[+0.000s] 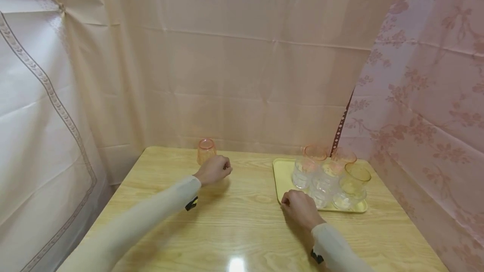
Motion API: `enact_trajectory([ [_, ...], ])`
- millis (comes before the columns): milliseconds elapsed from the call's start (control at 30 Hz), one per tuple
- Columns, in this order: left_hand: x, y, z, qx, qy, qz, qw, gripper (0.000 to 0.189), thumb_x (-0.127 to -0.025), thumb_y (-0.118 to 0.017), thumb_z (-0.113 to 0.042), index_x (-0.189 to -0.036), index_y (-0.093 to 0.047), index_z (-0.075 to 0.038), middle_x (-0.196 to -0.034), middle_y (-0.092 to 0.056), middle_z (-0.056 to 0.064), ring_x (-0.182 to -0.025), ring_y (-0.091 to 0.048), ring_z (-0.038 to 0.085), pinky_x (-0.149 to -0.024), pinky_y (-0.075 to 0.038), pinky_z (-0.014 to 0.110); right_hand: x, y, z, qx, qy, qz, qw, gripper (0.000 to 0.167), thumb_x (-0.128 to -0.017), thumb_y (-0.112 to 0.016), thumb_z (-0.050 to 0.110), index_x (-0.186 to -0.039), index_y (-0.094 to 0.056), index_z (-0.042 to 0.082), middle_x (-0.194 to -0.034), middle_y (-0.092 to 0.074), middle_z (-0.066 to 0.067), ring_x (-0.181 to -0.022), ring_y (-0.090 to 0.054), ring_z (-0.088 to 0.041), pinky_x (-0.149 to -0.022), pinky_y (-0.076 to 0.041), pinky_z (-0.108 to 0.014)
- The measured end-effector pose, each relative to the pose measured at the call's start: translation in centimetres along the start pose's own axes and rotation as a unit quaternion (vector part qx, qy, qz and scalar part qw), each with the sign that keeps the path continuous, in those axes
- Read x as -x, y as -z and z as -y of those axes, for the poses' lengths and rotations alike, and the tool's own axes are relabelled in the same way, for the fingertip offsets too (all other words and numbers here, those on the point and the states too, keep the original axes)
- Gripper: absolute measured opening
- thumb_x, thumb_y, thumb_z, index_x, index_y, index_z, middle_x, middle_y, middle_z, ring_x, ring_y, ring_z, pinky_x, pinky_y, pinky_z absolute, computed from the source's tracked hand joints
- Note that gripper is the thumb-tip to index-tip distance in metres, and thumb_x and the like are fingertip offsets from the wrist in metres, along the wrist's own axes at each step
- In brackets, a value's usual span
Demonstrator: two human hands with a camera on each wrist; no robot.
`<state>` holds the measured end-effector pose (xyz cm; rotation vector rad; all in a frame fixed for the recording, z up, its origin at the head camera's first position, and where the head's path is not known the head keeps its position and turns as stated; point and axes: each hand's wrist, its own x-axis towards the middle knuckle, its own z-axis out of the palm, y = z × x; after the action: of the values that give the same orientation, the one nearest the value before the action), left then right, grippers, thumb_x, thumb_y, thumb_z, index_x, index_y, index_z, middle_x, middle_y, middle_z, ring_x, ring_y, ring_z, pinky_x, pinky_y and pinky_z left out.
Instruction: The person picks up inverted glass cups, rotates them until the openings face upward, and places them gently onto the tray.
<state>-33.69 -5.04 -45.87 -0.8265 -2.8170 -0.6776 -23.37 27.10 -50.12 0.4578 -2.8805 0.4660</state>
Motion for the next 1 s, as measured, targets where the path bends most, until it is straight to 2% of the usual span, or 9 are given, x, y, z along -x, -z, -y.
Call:
enact_trajectory([
  [100, -0.1, 1.0, 0.6, 0.005, -0.005, -0.001, 1.0000, 0.015, -0.098, -0.064, -0.017, -0.090, -0.074, -0.008, -0.087, -0.072, 0.000, -0.067, -0.058, 0.009, -0.062, -0.053, 0.029, 0.0, 0.2, 0.1, 0.001, 0.002, -0.001, 1.0000, 0.014, -0.083, -0.084, 0.009, -0.081, -0.074, 0.019, -0.081, -0.068, 0.011, -0.080, -0.067, -0.016, -0.071, -0.056, -0.042],
  [233, -0.3, 2.1, 1.2, -0.020, -0.010, -0.018, 0.9996, 0.016, -0.098, -0.065, -0.018, -0.091, -0.074, -0.007, -0.088, -0.072, 0.001, -0.063, -0.056, 0.008, -0.063, -0.053, 0.032, 0.0, 0.4, 0.1, -0.004, 0.005, 0.000, 1.0000, 0.014, -0.082, -0.084, 0.008, -0.080, -0.074, 0.018, -0.081, -0.068, 0.010, -0.081, -0.068, -0.018, -0.071, -0.056, -0.044],
  [367, -0.2, 2.8, 2.2, -0.042, -0.004, -0.028, 0.9987, 0.016, -0.097, -0.065, -0.019, -0.094, -0.073, -0.006, -0.084, -0.070, 0.001, -0.057, -0.056, 0.010, -0.059, -0.052, 0.032, 0.0, 0.2, 0.0, -0.007, 0.005, 0.004, 1.0000, 0.013, -0.083, -0.082, 0.007, -0.080, -0.075, 0.018, -0.082, -0.069, 0.009, -0.083, -0.068, -0.018, -0.073, -0.056, -0.044],
  [467, -0.2, 3.4, 3.0, -0.053, 0.005, -0.033, 0.9980, 0.014, -0.097, -0.065, -0.019, -0.094, -0.072, -0.006, -0.090, -0.070, 0.004, -0.072, -0.061, 0.017, -0.062, -0.054, 0.034, 0.0, 0.0, 0.0, -0.005, 0.007, 0.005, 0.9999, 0.014, -0.083, -0.083, 0.007, -0.080, -0.075, 0.018, -0.082, -0.069, 0.010, -0.082, -0.068, -0.018, -0.073, -0.056, -0.044],
  [600, -0.5, 4.0, 4.1, -0.041, 0.022, -0.036, 0.9983, 0.014, -0.097, -0.064, -0.016, -0.099, -0.072, -0.004, -0.112, -0.069, 0.012, -0.108, -0.062, 0.029, -0.086, -0.056, 0.043, 0.0, 0.0, 0.0, 0.005, 0.015, -0.002, 0.9999, 0.016, -0.081, -0.085, 0.008, -0.079, -0.074, 0.019, -0.081, -0.068, 0.010, -0.079, -0.067, -0.016, -0.071, -0.056, -0.041],
  [667, -0.6, 4.3, 4.8, -0.028, 0.033, -0.033, 0.9986, 0.018, -0.099, -0.061, -0.015, -0.105, -0.072, -0.002, -0.119, -0.067, 0.013, -0.116, -0.060, 0.032, -0.093, -0.053, 0.045, 0.0, 0.0, 0.0, 0.009, 0.019, -0.007, 0.9997, 0.016, -0.081, -0.085, 0.008, -0.078, -0.074, 0.019, -0.080, -0.068, 0.010, -0.078, -0.067, -0.016, -0.070, -0.056, -0.040],
  [767, -0.9, 4.8, 5.7, -0.025, 0.045, -0.031, 0.9982, 0.023, -0.098, -0.059, -0.014, -0.113, -0.071, -0.001, -0.121, -0.064, 0.015, -0.114, -0.059, 0.031, -0.092, -0.053, 0.044, -0.1, 0.1, 0.0, 0.012, 0.021, -0.009, 0.9997, 0.015, -0.081, -0.085, 0.008, -0.079, -0.075, 0.019, -0.080, -0.067, 0.010, -0.077, -0.066, -0.016, -0.069, -0.056, -0.039],
  [833, -1.1, 5.0, 6.3, -0.052, 0.047, -0.037, 0.9968, 0.029, -0.097, -0.061, -0.016, -0.119, -0.068, 0.002, -0.119, -0.062, 0.018, -0.109, -0.058, 0.031, -0.086, -0.054, 0.043, -0.2, 0.1, 0.0, 0.010, 0.018, -0.006, 0.9998, 0.016, -0.081, -0.085, 0.008, -0.079, -0.075, 0.020, -0.080, -0.067, 0.010, -0.077, -0.066, -0.015, -0.068, -0.056, -0.039],
  [1000, -1.2, 5.3, 7.5, -0.109, 0.057, -0.034, 0.9918, 0.046, -0.095, -0.065, -0.021, -0.129, -0.060, 0.009, -0.120, -0.058, 0.026, -0.107, -0.059, 0.036, -0.086, -0.055, 0.047, -0.3, 0.1, -0.1, 0.003, 0.015, 0.001, 0.9999, 0.018, -0.081, -0.085, 0.008, -0.077, -0.074, 0.021, -0.080, -0.067, 0.011, -0.076, -0.066, -0.014, -0.066, -0.055, -0.037],
])
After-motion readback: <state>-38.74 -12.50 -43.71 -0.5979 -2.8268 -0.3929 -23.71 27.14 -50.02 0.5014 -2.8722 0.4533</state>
